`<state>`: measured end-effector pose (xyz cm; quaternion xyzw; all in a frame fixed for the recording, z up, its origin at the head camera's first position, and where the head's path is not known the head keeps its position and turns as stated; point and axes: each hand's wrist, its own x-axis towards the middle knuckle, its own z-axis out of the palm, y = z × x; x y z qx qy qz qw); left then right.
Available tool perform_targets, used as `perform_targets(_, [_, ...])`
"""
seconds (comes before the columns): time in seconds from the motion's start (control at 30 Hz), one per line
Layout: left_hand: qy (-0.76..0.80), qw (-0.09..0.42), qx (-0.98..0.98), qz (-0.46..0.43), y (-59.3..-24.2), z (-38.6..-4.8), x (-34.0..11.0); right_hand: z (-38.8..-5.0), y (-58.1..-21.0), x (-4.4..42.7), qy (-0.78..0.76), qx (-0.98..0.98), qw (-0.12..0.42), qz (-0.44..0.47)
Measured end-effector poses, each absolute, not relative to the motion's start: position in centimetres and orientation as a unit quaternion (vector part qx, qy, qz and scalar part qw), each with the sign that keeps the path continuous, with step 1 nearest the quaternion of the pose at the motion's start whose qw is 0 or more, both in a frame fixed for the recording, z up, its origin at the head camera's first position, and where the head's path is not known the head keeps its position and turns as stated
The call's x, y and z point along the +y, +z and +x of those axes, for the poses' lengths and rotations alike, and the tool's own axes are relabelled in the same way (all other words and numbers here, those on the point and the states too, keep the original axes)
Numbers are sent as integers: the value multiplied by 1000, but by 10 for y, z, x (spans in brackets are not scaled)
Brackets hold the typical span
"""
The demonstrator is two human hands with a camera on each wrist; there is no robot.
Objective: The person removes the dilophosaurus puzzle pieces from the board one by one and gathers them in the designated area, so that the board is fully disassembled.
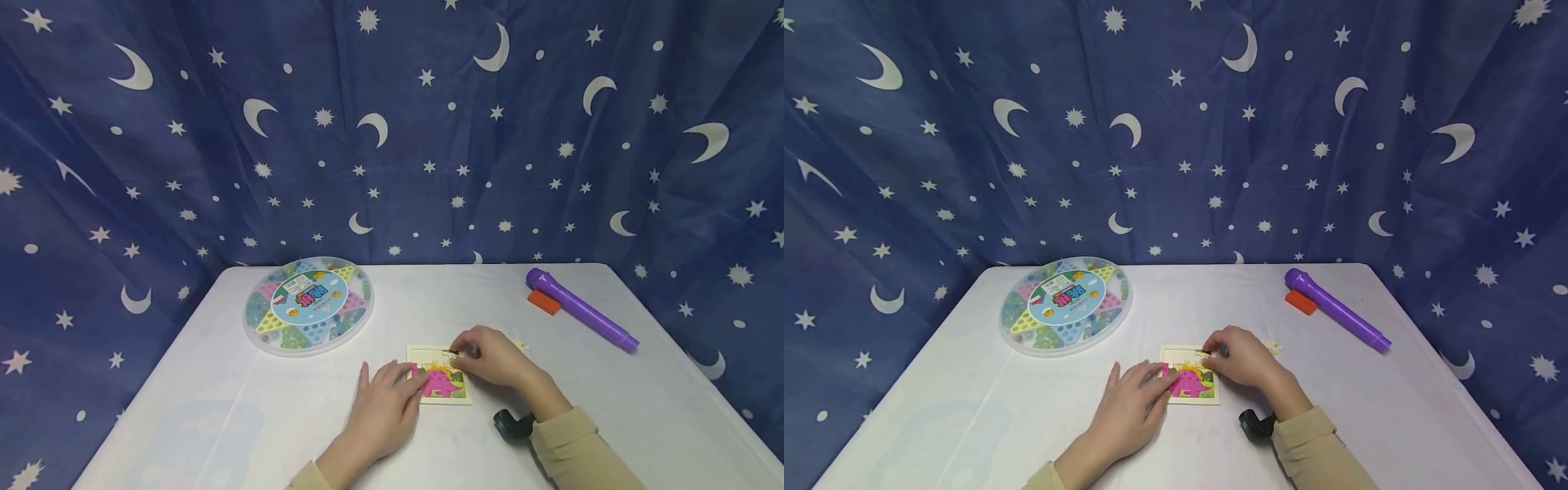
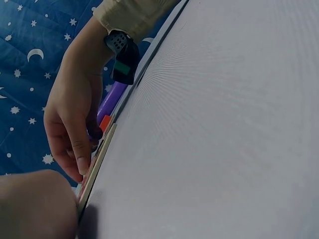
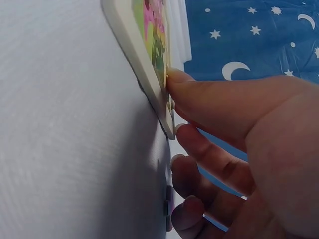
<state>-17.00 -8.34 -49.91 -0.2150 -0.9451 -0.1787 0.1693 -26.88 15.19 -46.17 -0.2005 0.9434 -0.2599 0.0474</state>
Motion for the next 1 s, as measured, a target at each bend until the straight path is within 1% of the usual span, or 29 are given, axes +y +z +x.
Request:
perform_targets(0.17, [-171, 179, -937, -247, -497, -172, -74, -270, -462, 153, -260, 943, 48, -202])
perform_targets(0.27, [-149, 168, -938, -262, -498, -173, -65, -269, -462, 153, -260, 943, 47, -200])
perform_targets(0.47, [-128, 137, -949, -253, -501, -175, -53, -266, -461, 150, -256, 945, 43, -197])
perform_targets(0.83, [-122, 131, -952, -250, -502, -175, -55, -266, -462, 146, -261, 941, 41, -211])
perform_targets(1.0, [-120, 130, -950, -255, -503, -174, -53, -267, -464, 142, -247, 948, 24, -199])
